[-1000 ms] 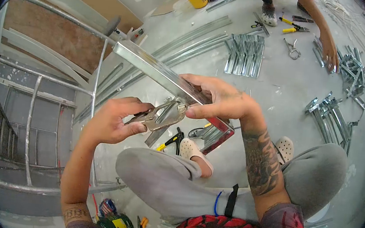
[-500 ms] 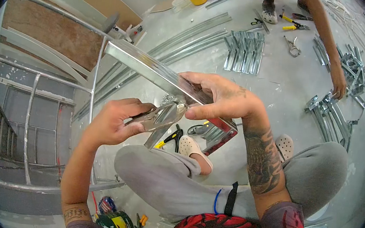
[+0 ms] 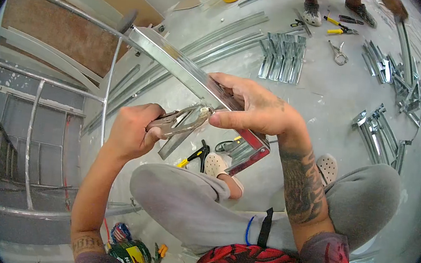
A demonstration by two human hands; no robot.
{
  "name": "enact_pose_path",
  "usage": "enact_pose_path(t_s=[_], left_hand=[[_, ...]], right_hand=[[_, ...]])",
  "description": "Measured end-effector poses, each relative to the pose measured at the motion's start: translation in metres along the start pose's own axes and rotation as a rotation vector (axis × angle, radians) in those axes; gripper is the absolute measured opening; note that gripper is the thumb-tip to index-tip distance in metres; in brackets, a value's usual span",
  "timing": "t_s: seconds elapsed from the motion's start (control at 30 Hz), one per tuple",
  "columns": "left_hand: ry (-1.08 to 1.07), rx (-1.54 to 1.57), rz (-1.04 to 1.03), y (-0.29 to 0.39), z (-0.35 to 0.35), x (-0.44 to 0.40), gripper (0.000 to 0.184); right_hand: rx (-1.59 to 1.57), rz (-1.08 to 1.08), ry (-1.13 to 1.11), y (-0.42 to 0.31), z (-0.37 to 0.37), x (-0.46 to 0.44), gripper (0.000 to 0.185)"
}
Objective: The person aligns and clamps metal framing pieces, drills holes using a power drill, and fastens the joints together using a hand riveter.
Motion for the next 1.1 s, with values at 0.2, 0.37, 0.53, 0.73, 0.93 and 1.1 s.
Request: enact_pose_path(t_s=[0.2, 0.37, 0.53, 0.73, 0.93, 1.1], left_hand=[[0.063, -0.050, -0.061, -0.008, -0.001, -0.002, 0.070], [0.048, 0.016, -0.092, -0.017, -0.004, -0.008, 0.059], [0.032, 0.327, 0.182, -0.064, -0.072, -0.044, 0.035], [-0.225, 0.795, 0.537, -0.054, -0.326, -0.141, 0.054], [0.087, 0.828, 0.629, 0.044, -0.513, -0.138, 0.045], [0.034, 0.854, 0.763, 0.053, -0.547, -0.144, 0.051]], right_hand=[[0.006, 0.126, 0.136, 0.009, -0.002, -0.004, 0.077], [0.137, 0.033, 0.131, 0.009, 0.007, -0.003, 0.079], [0.894, -0.161, 0.541, 0.008, 0.068, 0.024, 0.078], [0.768, -0.153, 1.093, 0.003, 0.122, 0.073, 0.070], [0.928, -0.580, 0.993, 0.055, 0.124, 0.107, 0.056], [0.960, -0.791, 0.961, 0.111, 0.137, 0.138, 0.058]])
Point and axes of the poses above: each hand's wrist, its own x-axis away from the middle knuckle, its own z-axis out of the back of the hand, y = z × x, the point moved 4 cm from there along -x, towards the middle knuckle, and after that the axes turned 8 degrees about x, right-handed, at the moved point
